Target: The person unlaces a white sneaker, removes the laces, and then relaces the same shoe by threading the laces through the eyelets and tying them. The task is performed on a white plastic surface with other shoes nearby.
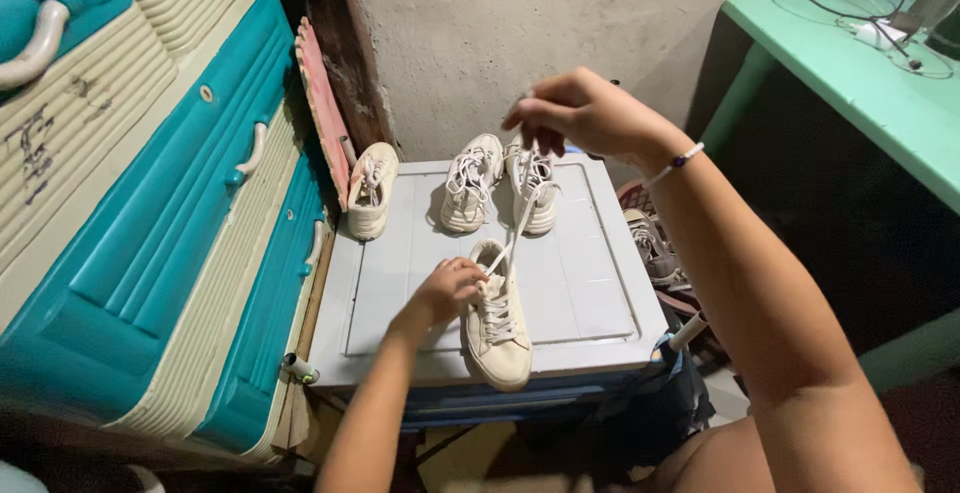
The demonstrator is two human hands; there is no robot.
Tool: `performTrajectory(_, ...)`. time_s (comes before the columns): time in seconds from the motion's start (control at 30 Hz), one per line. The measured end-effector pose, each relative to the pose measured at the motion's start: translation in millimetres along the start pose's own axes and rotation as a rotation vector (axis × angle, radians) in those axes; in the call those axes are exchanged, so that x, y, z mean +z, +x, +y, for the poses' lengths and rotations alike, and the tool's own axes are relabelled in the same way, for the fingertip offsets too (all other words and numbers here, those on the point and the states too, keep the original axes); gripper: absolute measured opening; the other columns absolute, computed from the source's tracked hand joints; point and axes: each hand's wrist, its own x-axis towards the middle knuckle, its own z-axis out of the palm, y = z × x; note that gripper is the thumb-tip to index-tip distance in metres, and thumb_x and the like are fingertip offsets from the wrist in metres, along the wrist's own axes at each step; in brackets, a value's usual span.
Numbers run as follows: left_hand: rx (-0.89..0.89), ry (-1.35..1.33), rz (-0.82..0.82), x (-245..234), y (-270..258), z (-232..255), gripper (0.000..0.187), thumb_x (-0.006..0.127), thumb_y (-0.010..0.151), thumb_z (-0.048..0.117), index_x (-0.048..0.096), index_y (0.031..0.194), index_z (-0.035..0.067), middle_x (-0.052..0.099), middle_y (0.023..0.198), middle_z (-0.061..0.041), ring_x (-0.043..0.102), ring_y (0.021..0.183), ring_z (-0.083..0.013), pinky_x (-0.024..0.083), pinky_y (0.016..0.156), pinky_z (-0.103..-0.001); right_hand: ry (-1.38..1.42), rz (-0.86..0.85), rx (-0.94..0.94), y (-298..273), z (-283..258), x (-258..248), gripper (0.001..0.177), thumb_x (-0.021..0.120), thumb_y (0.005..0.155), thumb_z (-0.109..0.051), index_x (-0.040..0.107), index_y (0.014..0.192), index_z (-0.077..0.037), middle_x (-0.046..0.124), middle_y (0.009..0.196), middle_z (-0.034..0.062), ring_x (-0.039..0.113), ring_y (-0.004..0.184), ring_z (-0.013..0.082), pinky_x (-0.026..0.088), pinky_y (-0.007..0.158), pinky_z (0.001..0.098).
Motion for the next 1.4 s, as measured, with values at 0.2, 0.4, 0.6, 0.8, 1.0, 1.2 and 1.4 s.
performTrajectory(0.2, -0.14, -0.484, 0.08, -49, -7, 52, 0.041, 0.066, 0.089, 0.026, 0.065, 0.126, 0.011, 0.061, 0.128, -0.008, 0.058, 0.107, -0.0232, 0.053, 0.093, -0.037, -0.26, -0.126, -0.302, 14, -45, 53, 0.025, 0.062, 0.101, -0.029, 0.079, 0.107, -0.011, 0.079, 0.091, 0.0044, 0.072, 0.077, 0.0099, 0.06, 0.07, 0.0266)
performTrajectory(0.4, 0.165, -0.819, 0.591, -64, -31, 124, 0.035, 0.053, 0.109, 0.029, 0.055, 0.132, 0.002, 0.063, 0.126, -0.011, 0.059, 0.118, -0.0196, 0.047, 0.105, -0.037, -0.086, -0.158, -0.178, 40, -48, 130, 0.023, 0.076, 0.092, -0.025, 0.08, 0.095, -0.002, 0.076, 0.075, 0.0072, 0.067, 0.065, 0.011, 0.056, 0.059, 0.0289)
performTrajectory(0.6, -0.078, -1.243, 0.894, -74, -64, 104, 0.032, 0.045, 0.119, 0.03, 0.056, 0.106, 0.004, 0.058, 0.08, -0.003, 0.055, 0.068, -0.0126, 0.048, 0.066, -0.029, 0.331, -0.071, -0.257, 56, 36, 177, 0.027, 0.072, 0.097, -0.027, 0.077, 0.095, -0.001, 0.074, 0.078, 0.0038, 0.065, 0.069, 0.008, 0.055, 0.063, 0.0262)
performTrajectory(0.8, -0.04, -1.114, 1.031, -121, -77, 81, 0.03, 0.046, 0.115, 0.028, 0.058, 0.105, 0.003, 0.059, 0.079, -0.003, 0.058, 0.068, -0.0129, 0.054, 0.068, -0.03, -0.256, -0.238, -0.028, 11, 165, 188, 0.033, 0.063, 0.102, -0.035, 0.077, 0.109, -0.006, 0.076, 0.1, 0.0141, 0.072, 0.088, 0.0265, 0.056, 0.084, 0.0402)
performTrajectory(1.0, -0.216, -0.765, 0.969, -166, -54, 84, 0.036, 0.046, 0.11, 0.022, 0.067, 0.112, -0.006, 0.072, 0.091, -0.009, 0.071, 0.077, -0.0148, 0.062, 0.07, -0.03, -0.138, -0.136, -0.103, -46, 213, 191, 0.028, 0.07, 0.088, -0.02, 0.074, 0.111, -0.006, 0.074, 0.105, 0.0143, 0.068, 0.098, 0.0299, 0.054, 0.088, 0.0409)
performTrajectory(1.2, -0.315, -0.541, 1.006, -170, -55, 75, 0.033, 0.053, 0.109, 0.019, 0.071, 0.111, -0.008, 0.07, 0.086, -0.01, 0.069, 0.068, -0.0154, 0.061, 0.061, -0.031, -0.26, -0.145, -0.179, -35, 227, 195, 0.016, 0.069, 0.092, -0.012, 0.076, 0.104, -0.005, 0.07, 0.101, 0.0144, 0.063, 0.099, 0.0326, 0.051, 0.089, 0.0426)
performTrajectory(1.4, -0.32, -0.736, 1.071, -161, -70, 40, 0.032, 0.054, 0.109, 0.02, 0.069, 0.114, -0.007, 0.069, 0.092, -0.011, 0.068, 0.072, -0.0147, 0.063, 0.065, -0.031, -0.212, -0.286, -0.094, -19, 238, 188, 0.015, 0.068, 0.09, -0.01, 0.073, 0.1, 0.0, 0.068, 0.102, 0.0147, 0.065, 0.096, 0.0314, 0.053, 0.088, 0.0412)
